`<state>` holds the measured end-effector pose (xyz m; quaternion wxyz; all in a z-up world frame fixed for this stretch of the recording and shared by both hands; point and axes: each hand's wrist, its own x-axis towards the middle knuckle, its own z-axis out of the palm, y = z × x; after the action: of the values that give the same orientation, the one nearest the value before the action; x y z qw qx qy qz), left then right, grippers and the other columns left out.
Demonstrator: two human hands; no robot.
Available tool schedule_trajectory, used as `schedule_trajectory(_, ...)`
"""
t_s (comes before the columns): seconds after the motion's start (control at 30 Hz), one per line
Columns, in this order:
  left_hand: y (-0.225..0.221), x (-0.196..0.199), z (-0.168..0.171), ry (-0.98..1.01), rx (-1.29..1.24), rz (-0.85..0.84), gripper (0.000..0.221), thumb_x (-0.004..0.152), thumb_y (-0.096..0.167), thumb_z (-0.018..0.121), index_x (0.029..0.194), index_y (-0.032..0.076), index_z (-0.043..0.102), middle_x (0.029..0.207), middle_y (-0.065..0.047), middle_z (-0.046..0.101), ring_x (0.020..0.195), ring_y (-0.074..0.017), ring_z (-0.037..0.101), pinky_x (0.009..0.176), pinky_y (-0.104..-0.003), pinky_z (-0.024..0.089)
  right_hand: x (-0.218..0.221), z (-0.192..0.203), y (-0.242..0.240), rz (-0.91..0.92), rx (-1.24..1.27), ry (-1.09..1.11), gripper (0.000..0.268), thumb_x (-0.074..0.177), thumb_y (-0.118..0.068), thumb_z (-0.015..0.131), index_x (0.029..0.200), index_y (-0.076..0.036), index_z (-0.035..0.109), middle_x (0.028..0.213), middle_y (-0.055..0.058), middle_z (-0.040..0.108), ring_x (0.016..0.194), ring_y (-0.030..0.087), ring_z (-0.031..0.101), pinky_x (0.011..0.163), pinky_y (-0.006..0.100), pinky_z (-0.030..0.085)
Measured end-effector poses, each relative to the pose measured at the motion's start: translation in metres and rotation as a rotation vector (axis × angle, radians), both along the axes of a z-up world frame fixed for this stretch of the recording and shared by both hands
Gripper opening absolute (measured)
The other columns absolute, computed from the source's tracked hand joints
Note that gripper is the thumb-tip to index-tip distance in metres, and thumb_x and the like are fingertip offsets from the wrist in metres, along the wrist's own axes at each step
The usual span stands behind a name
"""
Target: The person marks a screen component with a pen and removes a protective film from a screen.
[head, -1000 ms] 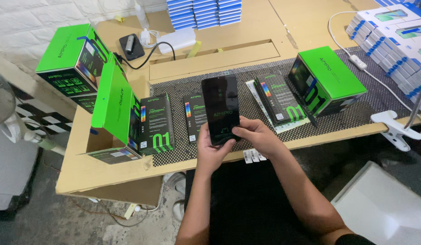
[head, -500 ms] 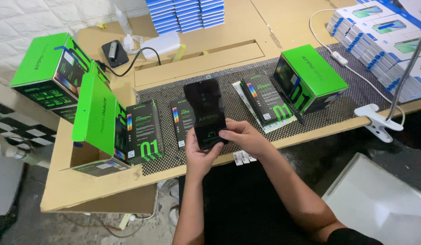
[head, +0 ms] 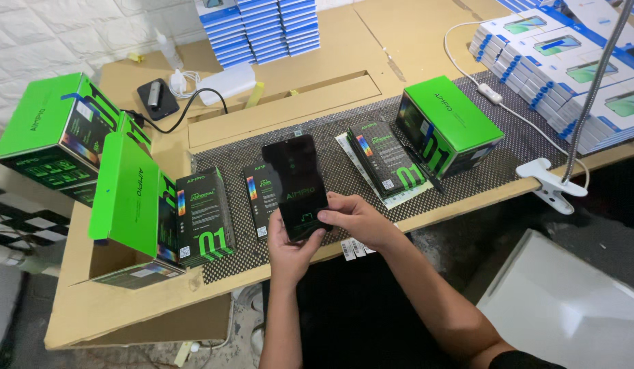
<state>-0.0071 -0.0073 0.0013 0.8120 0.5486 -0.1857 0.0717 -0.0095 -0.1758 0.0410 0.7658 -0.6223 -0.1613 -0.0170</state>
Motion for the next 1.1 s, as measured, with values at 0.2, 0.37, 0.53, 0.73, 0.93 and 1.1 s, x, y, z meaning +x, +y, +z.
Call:
schedule_trajectory(0.2, 0.003, 0.008, -0.011, 0.008, 0.022, 0.006, 0.073, 0.069, -0.002, 0.090, 0.130, 0.003, 0.051, 0.111, -0.013, 0.073, 0.100, -0.0208, 0.070, 0.087, -0.037, 0.064, 0.003, -0.014, -0.003, -0.012, 0.012, 0.019, 0.014, 0.094, -0.006, 0.073, 0.104, 0.000, 0.080, 0.090, 0.005, 0.065, 0.084, 0.013, 0.059, 0.063, 0.025, 0.051)
schedule_trajectory(0.37, 0.002, 0.005, -0.003, 0.018, 0.002, 0.003, 0.074, 0.070, -0.002, 0.090, 0.132, 0.003, 0.050, 0.111, -0.013, 0.073, 0.100, -0.0219, 0.071, 0.087, -0.039, 0.064, 0.002, -0.003, -0.003, 0.002, -0.008, 0.031, 0.013, 0.094, -0.008, 0.072, 0.102, -0.002, 0.081, 0.092, 0.004, 0.064, 0.084, 0.011, 0.058, 0.064, 0.025, 0.051)
schedule_trajectory(0.53, 0.001, 0.008, -0.014, 0.027, 0.027, 0.018, 0.074, 0.070, -0.004, 0.089, 0.132, 0.002, 0.049, 0.109, -0.014, 0.074, 0.100, -0.0206, 0.070, 0.089, -0.039, 0.063, 0.002, -0.010, -0.006, 0.007, -0.013, 0.050, 0.012, 0.096, -0.008, 0.071, 0.099, 0.000, 0.080, 0.088, 0.004, 0.062, 0.083, 0.011, 0.058, 0.064, 0.025, 0.051)
schedule_trajectory(0.73, -0.003, 0.005, -0.010, 0.025, 0.042, 0.043, 0.073, 0.074, -0.002, 0.087, 0.135, 0.001, 0.048, 0.111, -0.015, 0.074, 0.099, -0.0205, 0.069, 0.089, -0.039, 0.063, 0.009, -0.026, -0.009, -0.023, 0.002, 0.058, 0.013, 0.097, -0.006, 0.069, 0.105, 0.002, 0.075, 0.084, 0.005, 0.069, 0.081, 0.011, 0.062, 0.063, 0.023, 0.051)
schedule_trajectory(0.93, -0.004, 0.005, -0.002, 0.005, 0.064, 0.062, 0.070, 0.075, -0.003, 0.086, 0.134, 0.000, 0.048, 0.110, -0.016, 0.072, 0.098, -0.0209, 0.070, 0.086, -0.038, 0.064, 0.003, 0.002, -0.010, -0.049, -0.028, 0.047, 0.007, 0.096, -0.006, 0.070, 0.100, -0.002, 0.074, 0.078, 0.004, 0.069, 0.074, 0.009, 0.061, 0.063, 0.023, 0.050)
schedule_trajectory(1.1, -0.004, 0.007, -0.009, 0.012, 0.036, 0.053, 0.070, 0.076, -0.005, 0.084, 0.135, 0.001, 0.046, 0.112, -0.015, 0.072, 0.099, -0.0212, 0.070, 0.085, -0.039, 0.065, 0.001, 0.007, -0.009, -0.057, -0.043, 0.052, 0.007, 0.095, -0.007, 0.070, 0.100, -0.005, 0.074, 0.079, 0.003, 0.071, 0.075, 0.008, 0.062, 0.063, 0.022, 0.050)
